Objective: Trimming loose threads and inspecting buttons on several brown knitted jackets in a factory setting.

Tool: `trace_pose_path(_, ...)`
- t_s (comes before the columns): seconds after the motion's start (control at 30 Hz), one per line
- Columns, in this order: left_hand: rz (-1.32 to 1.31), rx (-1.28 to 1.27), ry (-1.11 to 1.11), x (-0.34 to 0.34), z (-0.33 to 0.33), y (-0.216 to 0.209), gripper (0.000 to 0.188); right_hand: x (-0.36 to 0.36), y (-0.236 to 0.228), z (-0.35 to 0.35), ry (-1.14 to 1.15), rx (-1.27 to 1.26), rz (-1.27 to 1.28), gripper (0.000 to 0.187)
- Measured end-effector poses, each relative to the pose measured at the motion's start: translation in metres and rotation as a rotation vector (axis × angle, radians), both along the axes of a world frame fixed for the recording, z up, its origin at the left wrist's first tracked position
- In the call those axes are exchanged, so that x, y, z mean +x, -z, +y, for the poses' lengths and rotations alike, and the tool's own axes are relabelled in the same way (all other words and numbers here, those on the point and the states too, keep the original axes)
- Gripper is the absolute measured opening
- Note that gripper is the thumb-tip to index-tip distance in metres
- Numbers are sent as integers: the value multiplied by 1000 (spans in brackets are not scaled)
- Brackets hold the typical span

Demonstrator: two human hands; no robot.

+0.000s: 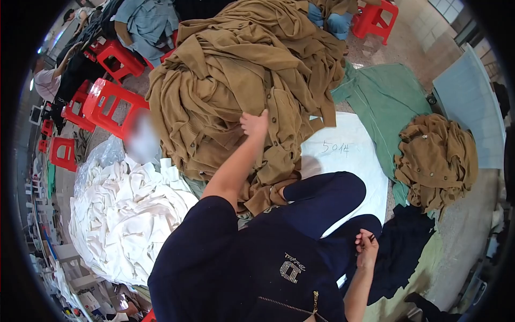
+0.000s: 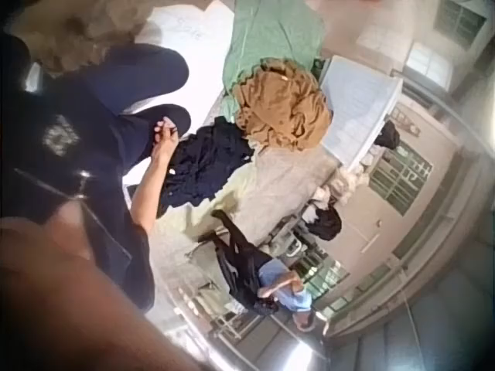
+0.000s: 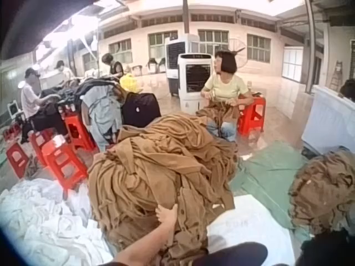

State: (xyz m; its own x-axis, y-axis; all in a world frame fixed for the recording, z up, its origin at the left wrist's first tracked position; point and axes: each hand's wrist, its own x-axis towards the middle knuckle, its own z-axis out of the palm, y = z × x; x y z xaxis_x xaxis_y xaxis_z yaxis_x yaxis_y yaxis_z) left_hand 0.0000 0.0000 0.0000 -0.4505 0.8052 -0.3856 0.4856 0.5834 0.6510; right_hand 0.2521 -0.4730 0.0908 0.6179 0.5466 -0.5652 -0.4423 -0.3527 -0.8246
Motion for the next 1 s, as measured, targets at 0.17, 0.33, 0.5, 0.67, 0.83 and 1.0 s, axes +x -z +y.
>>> trace_pose_path(0.17,95,-100,360,61,-76,21,96,-27,-13,4,47,16,-1,14)
trace_pose_path(0.33,-428,331,173,20,-73,61,30,-25,-21,25,-105,23,-80,14)
trace_pose_path(0.5,-410,774,1012,31,-121,-98,22,-33,-38,56,-243,160,-648,15)
trace_pose_path(0.67,-518,770,1770,29,-189,-199,23,-59,-121,144,-566,431,-1210,58)
trace_pose_path(0.83,-565,791,1840,28,-194,-258,37,-43,-124,139,-545,613,-741,41)
trace_pose_path(1.0,-304,683,1450,48,-197,-223,43,-13,-164,103,172,739,-941,23)
